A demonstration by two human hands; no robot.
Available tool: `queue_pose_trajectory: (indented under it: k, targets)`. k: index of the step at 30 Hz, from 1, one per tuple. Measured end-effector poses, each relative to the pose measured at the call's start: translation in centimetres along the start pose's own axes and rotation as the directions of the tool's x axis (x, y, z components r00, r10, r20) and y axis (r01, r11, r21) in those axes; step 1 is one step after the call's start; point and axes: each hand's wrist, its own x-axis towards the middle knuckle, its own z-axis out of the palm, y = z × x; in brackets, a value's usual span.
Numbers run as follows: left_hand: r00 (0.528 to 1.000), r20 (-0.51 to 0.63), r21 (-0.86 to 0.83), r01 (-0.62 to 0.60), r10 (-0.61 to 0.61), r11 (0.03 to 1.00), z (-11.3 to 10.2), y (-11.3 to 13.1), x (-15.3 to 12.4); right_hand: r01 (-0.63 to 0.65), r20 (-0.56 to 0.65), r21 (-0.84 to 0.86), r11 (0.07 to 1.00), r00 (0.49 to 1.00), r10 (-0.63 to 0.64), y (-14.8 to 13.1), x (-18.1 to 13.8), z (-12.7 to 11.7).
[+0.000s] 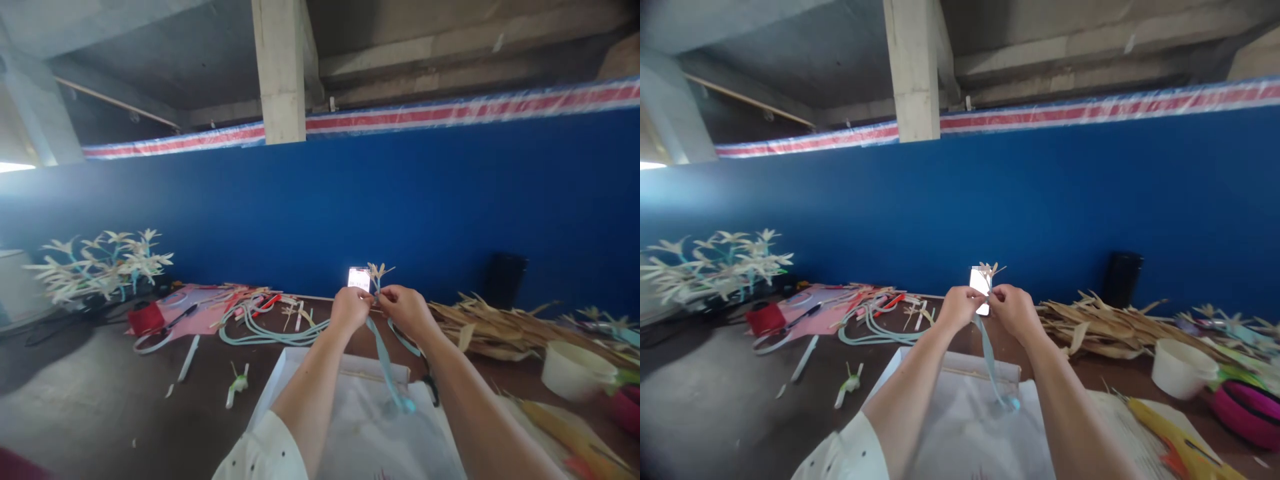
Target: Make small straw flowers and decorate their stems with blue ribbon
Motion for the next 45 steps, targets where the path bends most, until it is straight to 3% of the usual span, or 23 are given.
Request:
queue_pose_trajectory:
  k: [6,13,16,21,27,30,36,45]
  targets:
    - [0.999,0.04,-0.061,0.008,-0.006,0.998,1.3,-1.4,2.3,-0.02,0.012,0.043,0.999,1.0,0.02,1.6,1.0,0.3]
    - [0.997,0.073,-0.062,0.04,-0.036,0.997,2.4,-2.6,2.7,-0.058,-0.005,-0.016,0.998,0.998,0.058,3.6,1.1,1.7]
    - [0.997,0.028,-0.005,0.069,-0.068,0.998,2.3,-2.6,2.5,-0.057,0.012,-0.029,0.998,0.998,0.058,3.4,1.0,1.8]
    - [0.999,-0.044,0.042,0.017,-0.015,0.999,1.9,-2.6,2.2,-0.019,0.042,-0.064,0.998,0.999,0.022,3.3,0.9,1.5]
    - [0.976,0.185,-0.077,0.128,-0.112,0.989,2.2,-3.4,2.5,0.009,0.067,-0.077,0.997,0.998,-0.004,3.6,1.0,1.2]
    - [0.959,0.217,-0.144,0.217,-0.183,0.966,2.6,-4.1,2.9,0.004,0.074,-0.068,0.998,0.997,0.001,3.5,0.9,1.1]
    - [0.972,0.207,-0.277,0.172,-0.116,0.945,3.0,-4.4,2.9,0.006,0.083,-0.03,1.0,0.997,-0.004,3.2,0.8,1.1]
    - [0.98,0.142,-0.213,0.171,-0.142,0.962,2.3,-2.7,2.5,-0.053,0.038,-0.001,0.999,0.998,0.053,2.8,1.0,1.3]
